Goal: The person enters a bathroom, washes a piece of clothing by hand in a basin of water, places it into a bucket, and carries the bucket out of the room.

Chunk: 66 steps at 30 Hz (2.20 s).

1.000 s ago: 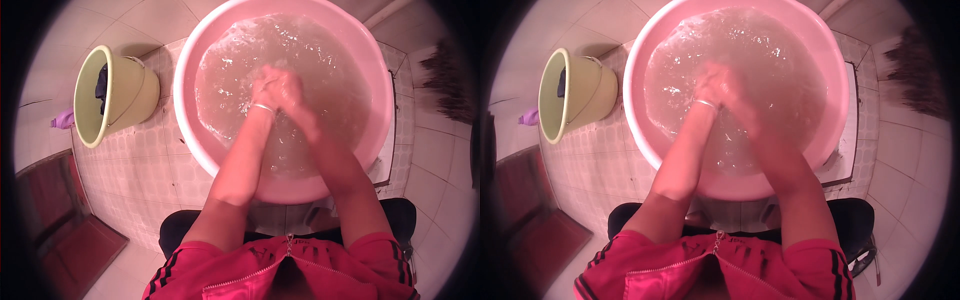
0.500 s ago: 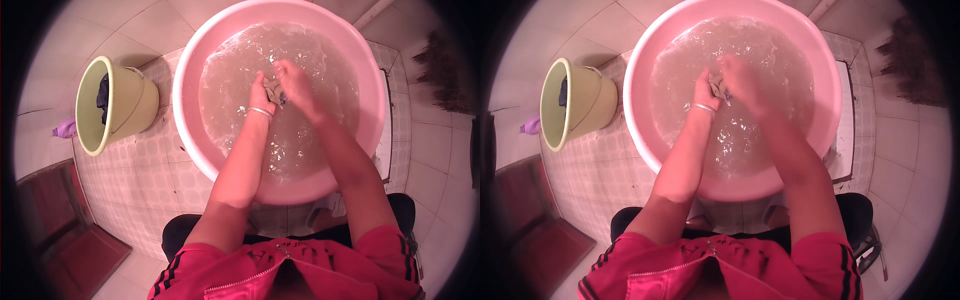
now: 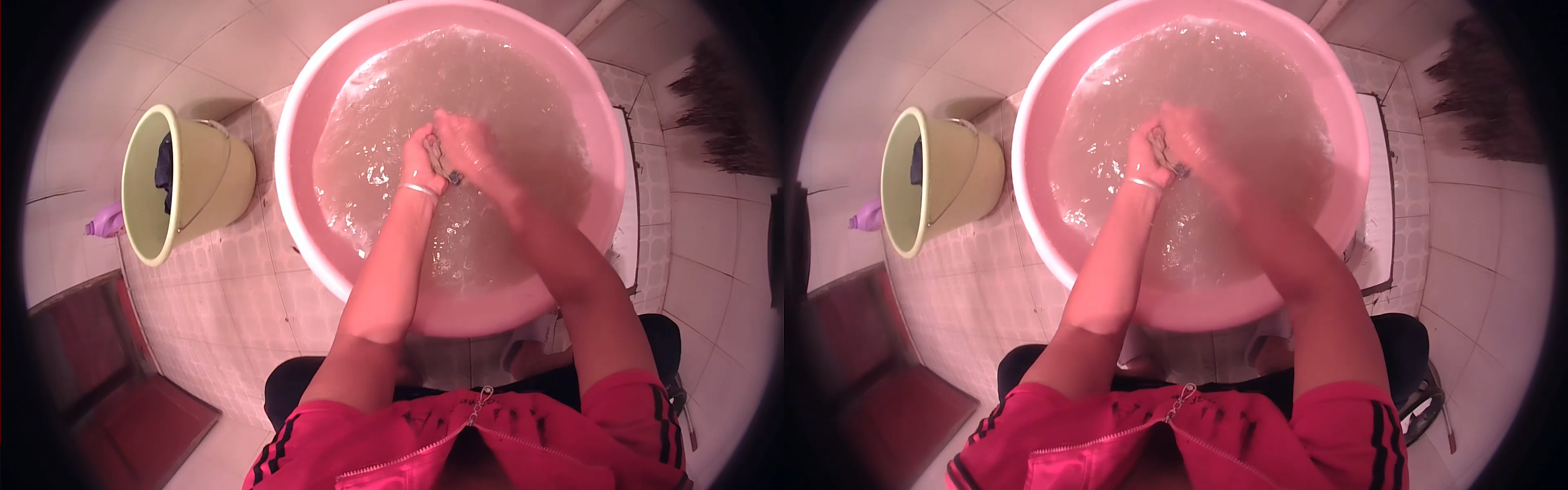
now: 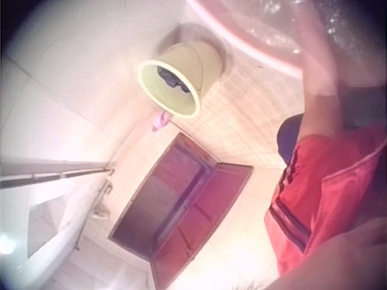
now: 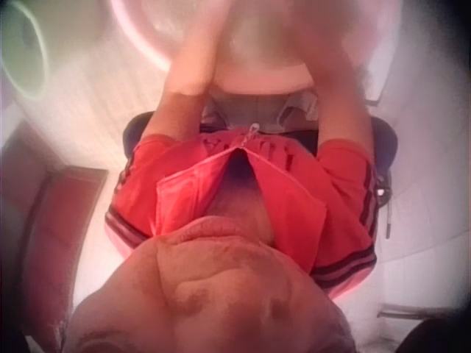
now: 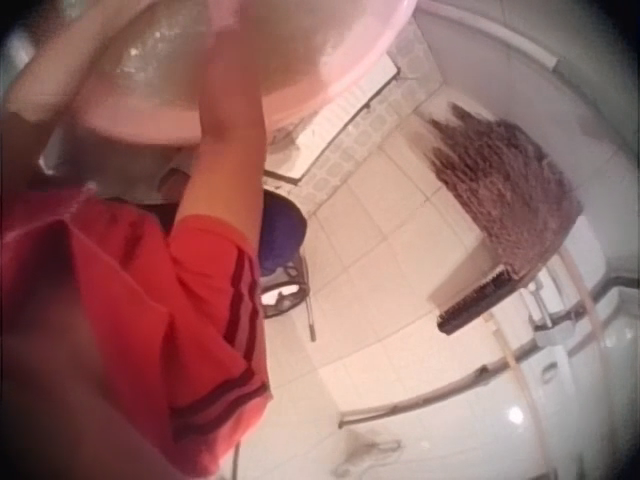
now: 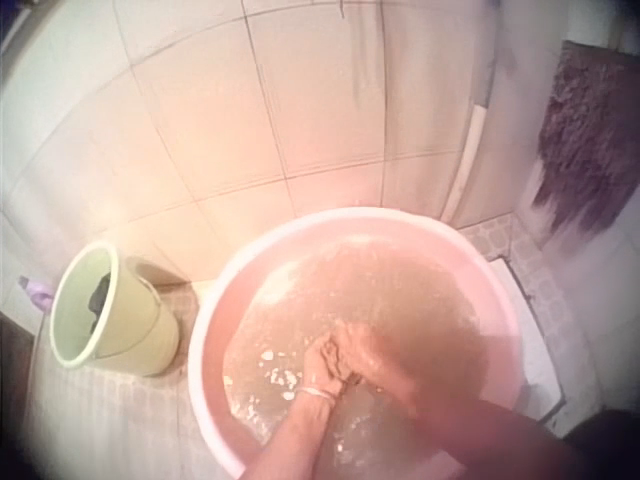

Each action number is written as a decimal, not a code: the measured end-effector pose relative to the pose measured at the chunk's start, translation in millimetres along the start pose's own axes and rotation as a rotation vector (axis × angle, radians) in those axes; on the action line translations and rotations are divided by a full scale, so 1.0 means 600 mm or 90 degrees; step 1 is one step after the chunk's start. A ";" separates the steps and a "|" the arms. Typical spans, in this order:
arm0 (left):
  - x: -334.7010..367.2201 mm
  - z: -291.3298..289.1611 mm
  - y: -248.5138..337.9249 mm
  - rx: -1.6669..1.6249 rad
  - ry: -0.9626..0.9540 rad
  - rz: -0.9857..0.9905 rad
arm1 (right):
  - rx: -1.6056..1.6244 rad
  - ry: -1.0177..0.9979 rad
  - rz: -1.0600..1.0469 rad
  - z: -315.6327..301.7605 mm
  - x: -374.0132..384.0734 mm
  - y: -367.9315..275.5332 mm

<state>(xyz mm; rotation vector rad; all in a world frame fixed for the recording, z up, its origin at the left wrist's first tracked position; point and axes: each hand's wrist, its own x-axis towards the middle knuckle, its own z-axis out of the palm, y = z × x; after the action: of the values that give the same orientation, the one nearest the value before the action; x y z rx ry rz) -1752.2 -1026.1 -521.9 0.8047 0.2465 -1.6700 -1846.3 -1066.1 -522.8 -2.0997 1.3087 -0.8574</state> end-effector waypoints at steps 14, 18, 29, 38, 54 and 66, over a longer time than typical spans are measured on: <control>0.009 -0.020 0.021 0.021 -0.084 0.116 | 0.064 -0.006 -0.259 -0.064 -0.018 0.030; 0.012 -0.027 0.039 0.020 -0.094 0.111 | 0.039 -0.108 -0.314 -0.062 -0.029 -0.005; 0.018 -0.065 0.019 -0.037 -0.154 0.018 | 0.360 -0.335 0.148 -0.052 -0.006 0.101; 0.016 -0.039 0.052 0.670 0.071 0.190 | 0.297 -0.123 0.085 -0.064 -0.016 0.094; 0.034 -0.035 0.054 1.066 -0.076 0.330 | 0.319 -0.249 0.049 -0.072 -0.020 0.101; -0.008 0.028 0.050 0.784 -0.166 0.138 | 0.513 -0.252 0.219 -0.057 -0.023 0.127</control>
<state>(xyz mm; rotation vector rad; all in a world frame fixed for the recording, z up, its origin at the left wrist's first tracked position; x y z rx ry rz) -1730.4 -1039.9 -499.1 1.3977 -1.1199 -1.5957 -1920.6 -1087.0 -557.2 -1.2762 0.8655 -0.6243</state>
